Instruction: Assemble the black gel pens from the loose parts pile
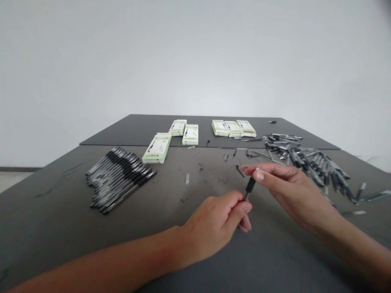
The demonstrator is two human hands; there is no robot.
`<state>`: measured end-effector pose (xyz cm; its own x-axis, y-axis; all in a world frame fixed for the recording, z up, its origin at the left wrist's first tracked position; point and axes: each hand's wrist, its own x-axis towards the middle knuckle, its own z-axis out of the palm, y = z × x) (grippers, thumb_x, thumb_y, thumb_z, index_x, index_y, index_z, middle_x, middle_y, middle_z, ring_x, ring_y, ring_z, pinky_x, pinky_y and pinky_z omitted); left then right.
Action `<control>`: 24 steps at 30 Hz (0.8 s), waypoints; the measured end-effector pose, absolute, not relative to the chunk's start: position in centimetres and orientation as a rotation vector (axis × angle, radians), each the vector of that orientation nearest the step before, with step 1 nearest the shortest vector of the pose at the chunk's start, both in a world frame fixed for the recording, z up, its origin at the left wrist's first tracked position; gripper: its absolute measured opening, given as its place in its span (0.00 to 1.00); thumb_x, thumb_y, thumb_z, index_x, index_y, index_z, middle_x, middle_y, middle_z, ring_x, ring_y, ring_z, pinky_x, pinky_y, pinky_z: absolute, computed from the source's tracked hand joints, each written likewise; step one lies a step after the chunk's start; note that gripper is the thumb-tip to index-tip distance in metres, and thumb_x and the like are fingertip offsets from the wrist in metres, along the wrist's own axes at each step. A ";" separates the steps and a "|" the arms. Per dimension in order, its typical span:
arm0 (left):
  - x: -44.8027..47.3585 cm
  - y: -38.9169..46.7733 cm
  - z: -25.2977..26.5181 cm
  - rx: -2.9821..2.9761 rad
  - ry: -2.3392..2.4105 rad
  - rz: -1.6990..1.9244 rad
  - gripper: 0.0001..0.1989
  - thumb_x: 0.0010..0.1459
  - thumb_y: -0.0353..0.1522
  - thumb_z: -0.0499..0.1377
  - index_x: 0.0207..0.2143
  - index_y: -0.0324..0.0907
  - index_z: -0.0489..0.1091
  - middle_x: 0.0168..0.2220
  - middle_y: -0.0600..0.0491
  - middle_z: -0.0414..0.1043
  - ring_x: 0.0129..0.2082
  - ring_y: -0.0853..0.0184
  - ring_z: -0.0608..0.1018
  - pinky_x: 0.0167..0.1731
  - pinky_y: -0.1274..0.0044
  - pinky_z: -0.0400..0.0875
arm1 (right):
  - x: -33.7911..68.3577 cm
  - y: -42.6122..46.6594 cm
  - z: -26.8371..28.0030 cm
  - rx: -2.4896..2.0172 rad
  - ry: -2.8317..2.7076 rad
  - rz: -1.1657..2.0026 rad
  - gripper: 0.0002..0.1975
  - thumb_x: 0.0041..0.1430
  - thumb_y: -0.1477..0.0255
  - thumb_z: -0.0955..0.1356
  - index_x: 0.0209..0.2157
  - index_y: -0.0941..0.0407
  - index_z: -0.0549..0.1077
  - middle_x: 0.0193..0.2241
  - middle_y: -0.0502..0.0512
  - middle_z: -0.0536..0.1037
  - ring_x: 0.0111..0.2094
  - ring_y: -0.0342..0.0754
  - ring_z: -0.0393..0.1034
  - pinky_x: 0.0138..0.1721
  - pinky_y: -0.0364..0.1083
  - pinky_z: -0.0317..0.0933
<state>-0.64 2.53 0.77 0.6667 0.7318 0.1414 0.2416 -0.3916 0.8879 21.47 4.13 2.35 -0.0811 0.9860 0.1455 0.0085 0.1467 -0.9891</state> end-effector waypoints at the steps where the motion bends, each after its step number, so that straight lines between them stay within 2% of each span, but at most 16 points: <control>1: -0.7 2.5 0.7 1.955 0.763 0.668 0.15 0.79 0.37 0.49 0.38 0.44 0.67 0.33 0.55 0.83 0.30 0.70 0.82 0.37 0.79 0.72 | 21.4 4.1 2.6 -1.058 -1.378 1.103 0.07 0.59 0.60 0.79 0.37 0.46 0.86 0.47 0.53 0.87 0.56 0.58 0.77 0.64 0.59 0.64; 5: -0.7 2.5 0.6 1.990 0.771 0.717 0.16 0.79 0.37 0.48 0.37 0.44 0.68 0.31 0.56 0.80 0.30 0.70 0.80 0.37 0.78 0.70 | 21.2 3.7 3.5 -0.984 -1.484 0.956 0.06 0.59 0.64 0.79 0.30 0.48 0.82 0.41 0.52 0.85 0.57 0.56 0.76 0.61 0.55 0.68; 14: -0.9 2.5 0.7 2.011 0.783 0.722 0.17 0.79 0.37 0.48 0.35 0.44 0.68 0.31 0.56 0.79 0.32 0.68 0.79 0.38 0.77 0.68 | 20.6 3.2 4.3 -0.970 -1.562 0.937 0.07 0.59 0.63 0.79 0.31 0.48 0.82 0.38 0.52 0.84 0.59 0.58 0.75 0.62 0.57 0.67; 24: -0.8 2.5 0.5 1.991 0.797 0.740 0.18 0.79 0.38 0.47 0.36 0.43 0.69 0.32 0.55 0.78 0.31 0.69 0.78 0.39 0.77 0.69 | 20.3 3.0 4.5 -0.868 -1.571 0.935 0.06 0.61 0.68 0.78 0.34 0.49 0.79 0.40 0.51 0.83 0.57 0.53 0.75 0.61 0.52 0.64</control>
<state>-0.84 2.46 0.51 0.6229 0.7560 0.2010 0.2566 -0.4401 0.8605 20.29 2.95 4.47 -0.1730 0.8941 0.4131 0.0633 0.4286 -0.9013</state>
